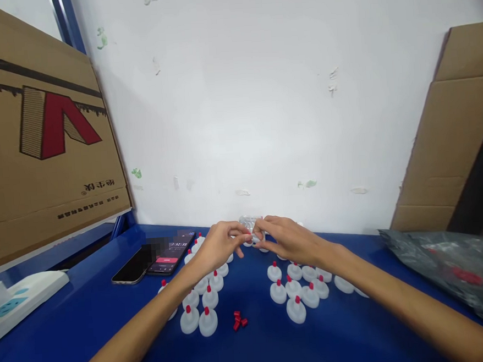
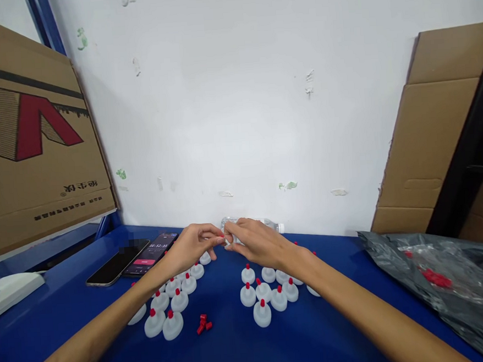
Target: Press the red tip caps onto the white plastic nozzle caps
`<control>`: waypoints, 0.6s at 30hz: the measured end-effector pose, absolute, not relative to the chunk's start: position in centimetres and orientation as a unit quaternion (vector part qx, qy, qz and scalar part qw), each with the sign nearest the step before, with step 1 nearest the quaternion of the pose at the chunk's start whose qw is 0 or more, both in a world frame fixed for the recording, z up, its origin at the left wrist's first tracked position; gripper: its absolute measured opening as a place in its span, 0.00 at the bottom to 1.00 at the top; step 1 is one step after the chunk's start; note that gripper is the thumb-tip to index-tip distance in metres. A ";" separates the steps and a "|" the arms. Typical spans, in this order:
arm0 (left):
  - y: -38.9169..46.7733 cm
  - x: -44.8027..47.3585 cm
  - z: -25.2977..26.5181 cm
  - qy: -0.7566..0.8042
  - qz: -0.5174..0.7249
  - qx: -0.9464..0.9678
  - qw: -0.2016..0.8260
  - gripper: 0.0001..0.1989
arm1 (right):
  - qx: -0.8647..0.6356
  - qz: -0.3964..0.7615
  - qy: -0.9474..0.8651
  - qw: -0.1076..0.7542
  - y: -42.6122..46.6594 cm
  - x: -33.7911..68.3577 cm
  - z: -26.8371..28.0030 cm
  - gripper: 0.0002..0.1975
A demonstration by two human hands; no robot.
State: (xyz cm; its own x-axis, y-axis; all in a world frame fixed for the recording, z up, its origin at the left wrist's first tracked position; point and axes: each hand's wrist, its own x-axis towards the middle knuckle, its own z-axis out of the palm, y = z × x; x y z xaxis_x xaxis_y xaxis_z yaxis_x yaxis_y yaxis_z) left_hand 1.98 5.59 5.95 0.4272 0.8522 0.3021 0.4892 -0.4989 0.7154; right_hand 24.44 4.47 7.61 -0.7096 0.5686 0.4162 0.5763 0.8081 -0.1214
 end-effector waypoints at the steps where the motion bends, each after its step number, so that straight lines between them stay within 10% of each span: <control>1: 5.4 2.0 6.0 0.420 0.317 0.821 0.222 0.15 | -0.305 -0.013 -0.927 0.220 4.4 24.4 7.6 0.05; 5: 4.7 2.1 6.4 0.410 0.258 0.870 0.093 0.16 | -0.284 -0.031 -0.935 0.210 4.4 24.3 7.5 0.03; 18: 4.0 2.1 7.3 0.421 0.223 0.871 0.125 0.18 | -0.305 -0.064 -0.932 0.185 5.2 25.3 8.8 0.04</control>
